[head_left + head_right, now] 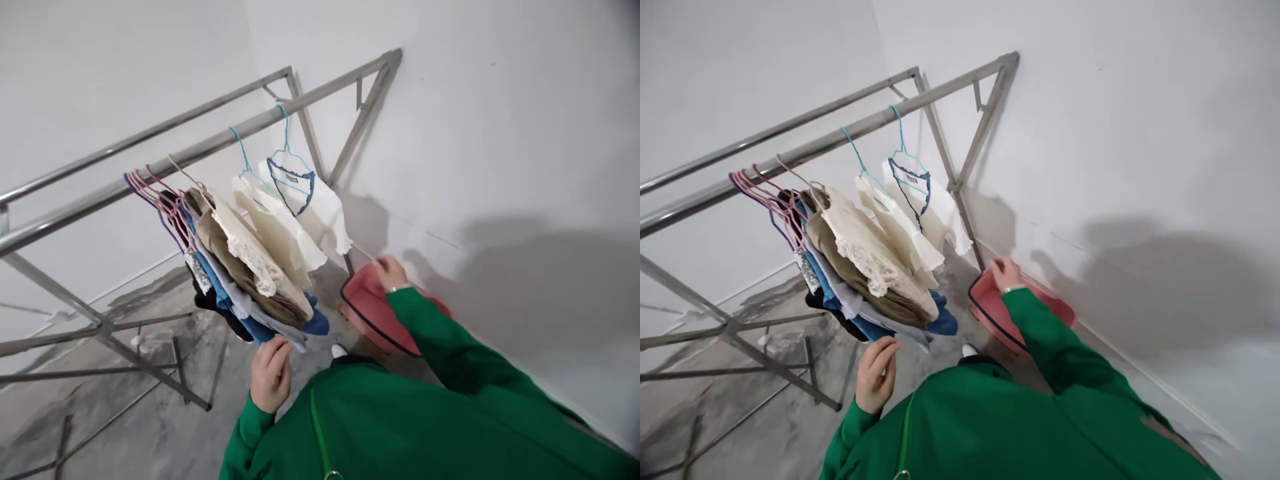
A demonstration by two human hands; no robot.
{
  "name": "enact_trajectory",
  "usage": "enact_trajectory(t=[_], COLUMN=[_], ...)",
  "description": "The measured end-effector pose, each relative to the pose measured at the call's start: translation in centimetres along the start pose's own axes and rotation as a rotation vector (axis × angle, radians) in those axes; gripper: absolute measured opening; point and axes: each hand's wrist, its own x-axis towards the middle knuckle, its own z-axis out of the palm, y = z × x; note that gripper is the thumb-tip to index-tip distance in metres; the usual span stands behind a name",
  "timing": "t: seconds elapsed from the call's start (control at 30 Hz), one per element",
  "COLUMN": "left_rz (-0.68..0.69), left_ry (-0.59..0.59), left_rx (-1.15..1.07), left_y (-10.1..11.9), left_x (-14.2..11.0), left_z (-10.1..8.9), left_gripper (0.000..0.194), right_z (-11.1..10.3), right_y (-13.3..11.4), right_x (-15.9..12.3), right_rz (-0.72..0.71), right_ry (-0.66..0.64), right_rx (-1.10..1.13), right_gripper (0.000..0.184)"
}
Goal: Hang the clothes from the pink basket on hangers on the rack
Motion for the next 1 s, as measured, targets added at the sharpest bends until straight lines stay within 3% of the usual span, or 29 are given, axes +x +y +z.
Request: enact_trajectory(t=[0.13,0.2,0.27,0.33,0.47,0.57,0.67,0.73,0.83,0.9,1.0], left_rz=[-0.019,-0.053,-0.063,-0.051,-0.047,-0.169,-0.329,-0.419,-0.471,-0.430,-0.316], left_ry=[-0.053,-0.067,-0.093,-0.121,-0.131,0.038,0.106,0.084,0.115,0.162,0.121], left_rx=[0.011,-0.014,-0.084,-0.179,-0.324,-0.275,-0.151,-0.082,-0.009,-0.011,-0.046], left_y=[0.2,0.5,1.3,2.1,2.1,0.1,-1.6,-1.8,-1.2,-0.8,-0.6], left_x=[0.6,1.5,3.4,6.5,15.7,22.5,26.4,27.1,26.1,24.9,22.8], left_z=[0.0,0.2,1.0,2.3,6.3,9.7,12.2,13.4,14.3,14.3,13.4], left_gripper=[0.032,0.030,0.029,0.027,0.026,0.040,0.057,0.052,0.027,0.023,0.020], right_z=[1.8,2.8,3.2,3.2,2.7,2.8,3.3,3.4,3.4,3.3,2.6], right_y=[-4.6,-7.5,-9.5,-10.1,-8.4,-6.5,-4.3,-2.7,-0.2,1.2,2.6], right_x=[6.6,9.3,10.3,9.7,7.4,5.9,4.2,2.8,0.9,0.2,0.5], right_rz=[-0.130,-0.188,-0.223,-0.272,-0.443,-0.577,-0.583,-0.537,-0.489,-0.414,-0.233], right_ry=[-0.061,-0.156,-0.236,-0.299,-0.485,-0.637,-0.795,-0.878,-0.943,-0.945,-0.869], right_rx=[0.127,-0.019,-0.211,-0.343,-0.372,-0.320,-0.104,0.049,0.195,0.321,0.514], right_gripper=[0.050,0.037,0.028,0.031,0.034,0.033,0.031,0.032,0.042,0.050,0.065])
